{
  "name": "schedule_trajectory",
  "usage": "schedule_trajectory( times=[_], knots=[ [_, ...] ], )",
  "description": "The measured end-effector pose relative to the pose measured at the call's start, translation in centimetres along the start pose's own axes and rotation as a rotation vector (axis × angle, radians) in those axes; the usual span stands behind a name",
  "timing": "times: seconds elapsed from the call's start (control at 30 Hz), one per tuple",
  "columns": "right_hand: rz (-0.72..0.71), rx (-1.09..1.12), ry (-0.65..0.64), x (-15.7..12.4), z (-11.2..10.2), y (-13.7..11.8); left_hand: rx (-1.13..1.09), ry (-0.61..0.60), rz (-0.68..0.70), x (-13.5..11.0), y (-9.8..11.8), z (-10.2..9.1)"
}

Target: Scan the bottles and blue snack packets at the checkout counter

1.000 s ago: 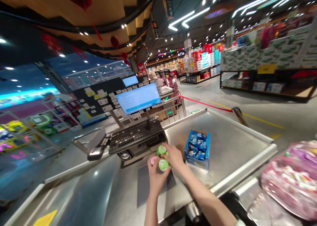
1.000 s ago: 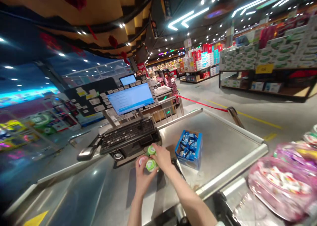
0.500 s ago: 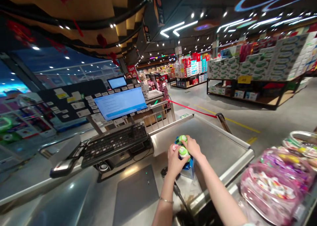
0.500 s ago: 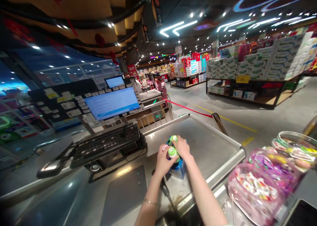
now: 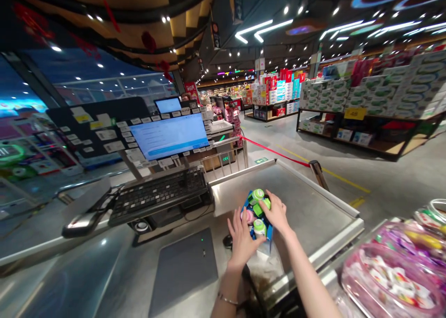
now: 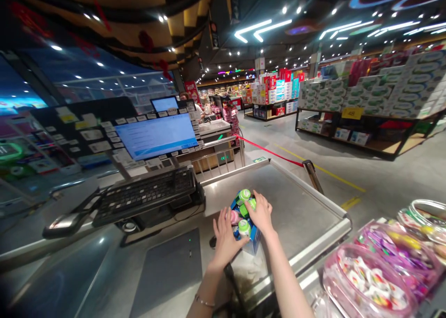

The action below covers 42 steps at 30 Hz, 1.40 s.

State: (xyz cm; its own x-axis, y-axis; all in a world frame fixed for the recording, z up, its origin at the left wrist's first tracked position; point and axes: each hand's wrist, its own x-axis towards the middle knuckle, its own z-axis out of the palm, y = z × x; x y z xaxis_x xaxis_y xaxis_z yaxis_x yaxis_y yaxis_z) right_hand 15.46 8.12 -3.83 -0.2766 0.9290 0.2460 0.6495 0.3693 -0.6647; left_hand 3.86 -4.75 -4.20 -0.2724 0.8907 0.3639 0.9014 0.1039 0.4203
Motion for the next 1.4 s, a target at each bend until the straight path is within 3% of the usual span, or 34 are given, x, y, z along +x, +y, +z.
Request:
schedule_trajectory(
  times=[0.13,0.3,0.4,0.47,0.53,0.6,0.67,0.87,1.03,1.23,1.4],
  knots=[
    [0.006,0.000,0.002,-0.9,-0.2,-0.5,-0.068,0.037,-0.028,-0.9,0.0,0.4],
    [-0.043,0.219,0.287,-2.4,-2.8,-2.3,-0.222,0.115,-0.061,-2.2,-1.1,-1.2],
    [-0.120,0.416,0.367,-4.9,-4.4,-3.8,-0.322,0.146,-0.153,-3.9,-2.4,-2.7],
    [-0.142,0.482,0.300,-7.2,-4.4,-4.5,-0.361,0.180,-0.205,-5.5,-3.2,-3.4],
    [-0.125,0.448,0.105,-9.5,-3.5,-5.1,-0.372,0.210,-0.227,-7.4,-3.8,-3.8],
    [-0.089,0.316,-0.141,-11.6,-1.6,-5.4,-0.373,0.233,-0.251,-9.2,-4.3,-3.9],
    [-0.068,0.219,-0.275,-13.2,0.7,-5.7,-0.374,0.244,-0.277,-10.9,-4.6,-3.9],
    [-0.015,0.061,-0.387,-14.2,6.7,-7.2,-0.391,0.238,-0.317,-13.7,-4.9,-4.5],
    [0.012,0.049,-0.372,-13.7,8.2,-8.0,-0.409,0.285,-0.329,-14.1,-5.3,-5.7],
    [0.029,0.093,-0.288,-13.9,6.8,-8.8,-0.461,0.306,-0.376,-14.3,-6.7,-5.4],
    [0.052,0.163,-0.146,-12.6,1.6,-9.1,-0.535,0.394,-0.422,-11.6,-7.0,-4.7]
  ],
)
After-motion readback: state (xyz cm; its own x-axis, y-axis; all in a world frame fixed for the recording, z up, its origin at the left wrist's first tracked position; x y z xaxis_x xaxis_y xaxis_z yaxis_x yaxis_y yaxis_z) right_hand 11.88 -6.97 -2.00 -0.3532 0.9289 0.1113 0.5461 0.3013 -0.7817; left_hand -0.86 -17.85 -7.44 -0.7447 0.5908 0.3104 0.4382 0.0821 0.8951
